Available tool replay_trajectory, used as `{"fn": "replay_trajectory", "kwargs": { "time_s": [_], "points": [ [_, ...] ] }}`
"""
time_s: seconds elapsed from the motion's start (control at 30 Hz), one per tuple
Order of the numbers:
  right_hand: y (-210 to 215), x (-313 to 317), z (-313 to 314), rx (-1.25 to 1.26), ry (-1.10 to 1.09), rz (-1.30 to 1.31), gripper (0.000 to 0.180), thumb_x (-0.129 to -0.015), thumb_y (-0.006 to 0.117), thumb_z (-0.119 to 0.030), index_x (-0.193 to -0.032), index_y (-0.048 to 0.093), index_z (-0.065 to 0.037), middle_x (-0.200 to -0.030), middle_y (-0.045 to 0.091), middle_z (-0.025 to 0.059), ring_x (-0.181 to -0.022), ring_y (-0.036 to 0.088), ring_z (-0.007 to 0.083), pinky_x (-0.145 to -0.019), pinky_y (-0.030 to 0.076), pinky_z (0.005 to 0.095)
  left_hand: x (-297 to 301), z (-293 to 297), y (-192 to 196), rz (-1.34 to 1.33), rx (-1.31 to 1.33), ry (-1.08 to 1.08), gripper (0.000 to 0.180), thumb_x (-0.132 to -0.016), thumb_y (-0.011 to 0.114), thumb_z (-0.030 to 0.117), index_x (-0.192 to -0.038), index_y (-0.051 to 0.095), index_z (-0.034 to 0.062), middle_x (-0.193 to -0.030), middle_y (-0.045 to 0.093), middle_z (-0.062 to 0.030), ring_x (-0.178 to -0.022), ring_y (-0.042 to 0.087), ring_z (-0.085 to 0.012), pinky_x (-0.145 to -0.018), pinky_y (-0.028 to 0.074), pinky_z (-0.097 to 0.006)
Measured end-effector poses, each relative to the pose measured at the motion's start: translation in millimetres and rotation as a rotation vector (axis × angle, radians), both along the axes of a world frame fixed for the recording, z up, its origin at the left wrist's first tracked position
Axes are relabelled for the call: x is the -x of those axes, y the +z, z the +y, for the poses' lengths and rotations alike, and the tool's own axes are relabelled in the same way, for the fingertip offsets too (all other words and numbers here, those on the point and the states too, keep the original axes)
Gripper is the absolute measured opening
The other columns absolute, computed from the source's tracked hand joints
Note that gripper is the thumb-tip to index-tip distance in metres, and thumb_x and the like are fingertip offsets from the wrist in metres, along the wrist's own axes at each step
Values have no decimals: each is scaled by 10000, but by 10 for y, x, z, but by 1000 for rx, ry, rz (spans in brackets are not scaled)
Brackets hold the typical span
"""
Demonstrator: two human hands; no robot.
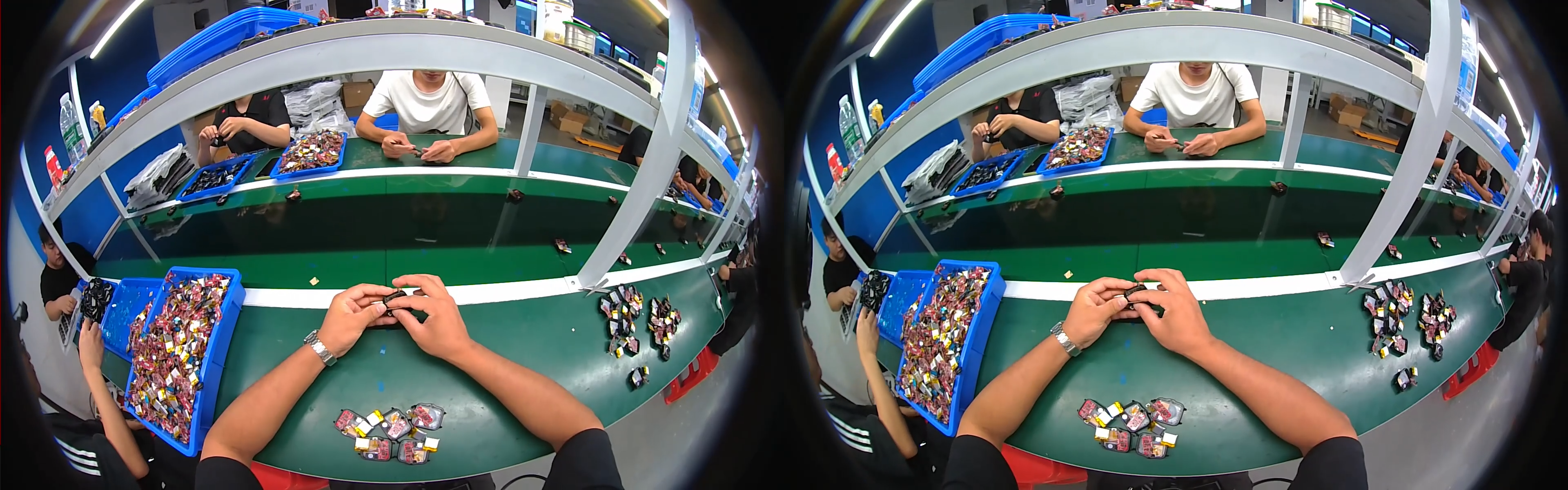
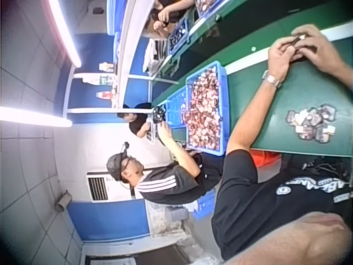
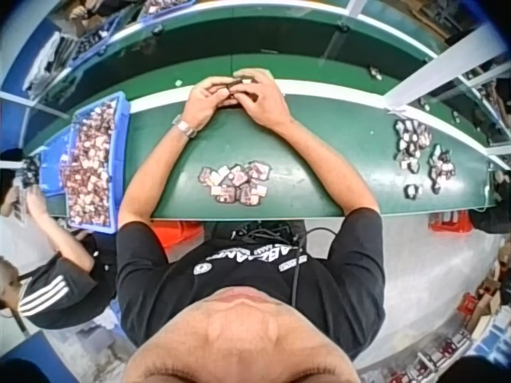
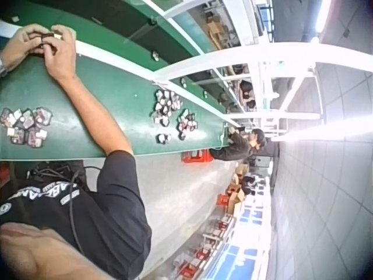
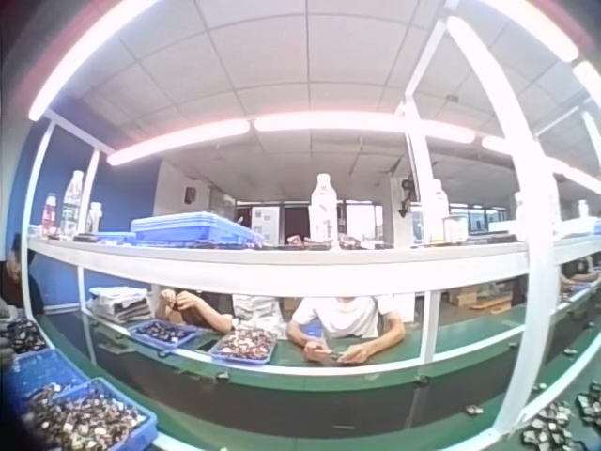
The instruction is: The person is sitting at a workbench assembling small plastic or electronic components from a pile in front of them, joining two pieces together and placing the finished unit aside.
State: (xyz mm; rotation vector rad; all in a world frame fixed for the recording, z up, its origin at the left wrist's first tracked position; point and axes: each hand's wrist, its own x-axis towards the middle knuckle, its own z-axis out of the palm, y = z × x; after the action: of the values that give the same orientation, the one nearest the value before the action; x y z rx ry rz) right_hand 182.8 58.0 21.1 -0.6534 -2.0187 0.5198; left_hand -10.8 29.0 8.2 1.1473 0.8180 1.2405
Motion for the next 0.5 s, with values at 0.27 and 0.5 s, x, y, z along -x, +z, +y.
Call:
{"fn": "replay_trajectory", "kwargs": {
  "time_s": [0.27, 0.5],
  "points": [
    [15, 0, -6, 2, 16, -16, 221, -791, 688, -29, -998, 723, -97, -1256, 587, 85, -1181, 512, 295, -925, 479, 377, -28, -23, -1, 3, -21, 53, 244, -949, 563, 2, -1185, 547, -54, -1200, 616, -193, -1068, 651, -246, -900, 594, -379],
    [21, 12, -31, -11, 5, 25, 220, -782, 682, -19, -984, 721, -96, -1226, 599, 85, -1165, 519, 287, -915, 477, 372, -10, -17, -10, -27, -48, 35, 250, -947, 541, -29, -1195, 565, -46, -1207, 619, -178, -1071, 650, -235, -915, 587, -361]
  ]
}}
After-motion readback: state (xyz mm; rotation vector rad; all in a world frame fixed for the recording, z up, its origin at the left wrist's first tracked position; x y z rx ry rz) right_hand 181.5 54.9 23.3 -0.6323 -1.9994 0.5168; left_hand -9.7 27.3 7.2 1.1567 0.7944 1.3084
